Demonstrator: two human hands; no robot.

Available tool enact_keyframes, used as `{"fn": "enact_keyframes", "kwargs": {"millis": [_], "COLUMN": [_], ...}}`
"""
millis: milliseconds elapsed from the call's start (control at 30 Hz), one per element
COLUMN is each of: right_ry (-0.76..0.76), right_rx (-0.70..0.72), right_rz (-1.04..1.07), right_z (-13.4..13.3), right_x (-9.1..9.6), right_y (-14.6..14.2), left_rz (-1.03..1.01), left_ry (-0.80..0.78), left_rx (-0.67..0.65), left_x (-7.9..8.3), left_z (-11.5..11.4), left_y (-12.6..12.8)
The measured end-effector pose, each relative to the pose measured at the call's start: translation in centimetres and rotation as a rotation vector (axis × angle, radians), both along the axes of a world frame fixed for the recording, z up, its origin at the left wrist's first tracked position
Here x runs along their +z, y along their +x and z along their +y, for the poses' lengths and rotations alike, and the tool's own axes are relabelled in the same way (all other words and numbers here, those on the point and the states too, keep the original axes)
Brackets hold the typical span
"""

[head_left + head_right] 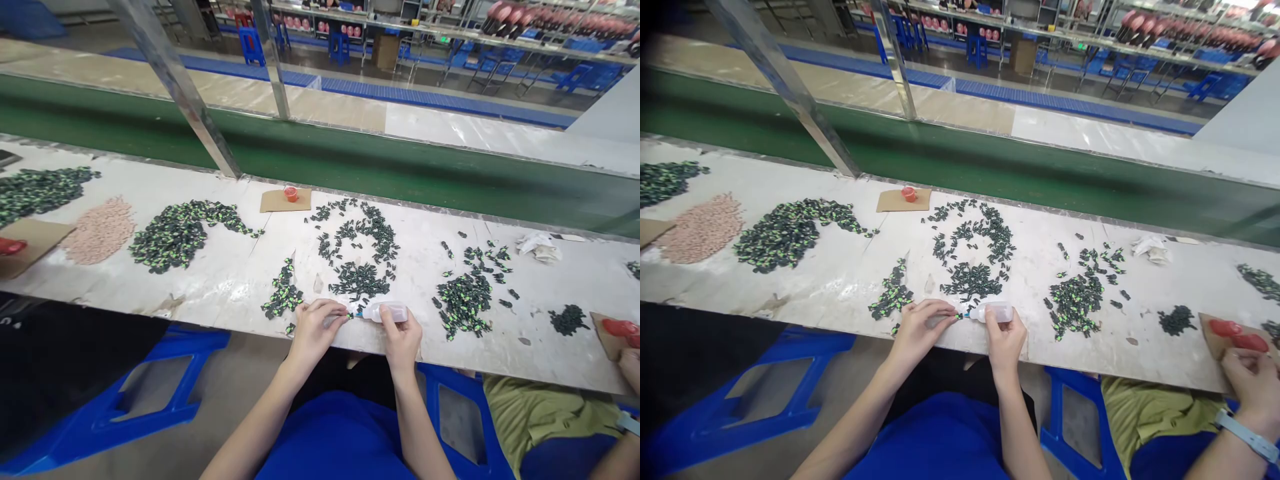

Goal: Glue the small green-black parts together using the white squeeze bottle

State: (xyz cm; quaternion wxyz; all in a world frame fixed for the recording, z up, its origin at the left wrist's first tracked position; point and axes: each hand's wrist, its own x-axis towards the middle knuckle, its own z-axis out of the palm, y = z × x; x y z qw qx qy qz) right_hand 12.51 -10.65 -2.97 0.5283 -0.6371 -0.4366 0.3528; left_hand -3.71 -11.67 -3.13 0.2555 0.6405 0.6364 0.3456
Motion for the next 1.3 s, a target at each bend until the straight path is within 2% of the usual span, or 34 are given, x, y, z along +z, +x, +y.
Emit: {"fn": "enact_keyframes", "kwargs": {"millis": [567, 967, 1300], "right_ry": [-0.037, -0.041, -0.046], "right_rx": [-0.008, -0.066, -0.022], "right_rz": [-0.037, 0.012, 0.004], "right_z": [0.0, 0.01, 0.09], "right_x": [0.48, 0.69, 0.17], "right_y": [-0.08, -0.28, -0.11], "left_rz": [-0.002, -0.003, -0.022], "left_ry": [-0.025, -0.027, -0.028], "left_rx": [-0.009, 0.011, 0.02], "left_x": [0.09, 0.07, 0.06], "left_z": [0.01, 0.01, -0.03], "left_y": [-0.12, 0.0, 0.15]}}
